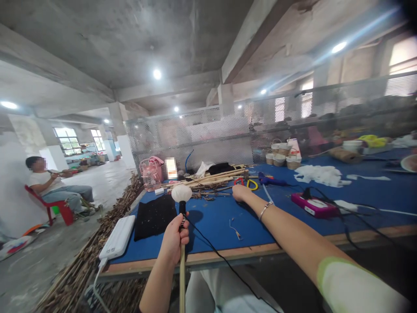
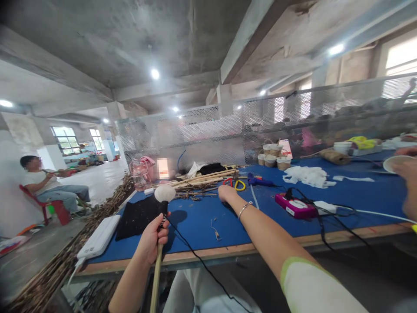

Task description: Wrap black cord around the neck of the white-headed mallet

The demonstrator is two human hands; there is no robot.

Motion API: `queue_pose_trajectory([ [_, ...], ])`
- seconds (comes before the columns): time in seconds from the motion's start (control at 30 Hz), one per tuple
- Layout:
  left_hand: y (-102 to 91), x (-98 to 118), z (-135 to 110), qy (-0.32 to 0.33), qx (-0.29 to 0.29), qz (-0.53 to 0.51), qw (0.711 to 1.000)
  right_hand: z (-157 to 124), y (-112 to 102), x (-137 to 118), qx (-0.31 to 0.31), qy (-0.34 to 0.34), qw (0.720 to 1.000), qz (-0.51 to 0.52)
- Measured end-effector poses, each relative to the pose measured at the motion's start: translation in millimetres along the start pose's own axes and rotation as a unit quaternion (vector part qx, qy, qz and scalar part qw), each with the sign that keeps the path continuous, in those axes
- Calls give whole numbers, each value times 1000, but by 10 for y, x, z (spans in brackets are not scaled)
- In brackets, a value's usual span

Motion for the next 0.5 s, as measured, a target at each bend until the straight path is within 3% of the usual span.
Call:
queue_pose_trajectory([
  [0.13,3,-6,-15,6,-4,-5,1000,-99,-179,-81,106,-5,993,56],
  [0.23,5,-1,-25,11,-8,-5,1000,-266,-283,-282,160,-80,979,101],
  [0.37,-12,-9,-21,15,-8,-6,1000,-510,-170,-512,139,-269,924,232],
  [0.43,-22,-19,-13,14,-7,-7,1000,-542,-49,-495,124,-293,900,297],
  [0.5,-23,-25,-6,16,-8,-8,1000,-500,60,-408,113,-266,901,324],
])
Point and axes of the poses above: each hand's wrist, its own z-axis towards the middle knuckle, its own y-axis out of the palm, x = y × z, the point moved 2 cm from there along z, towards the middle knuckle, and after that the axes turned 6 degrees about -z, right-handed, at the moved point
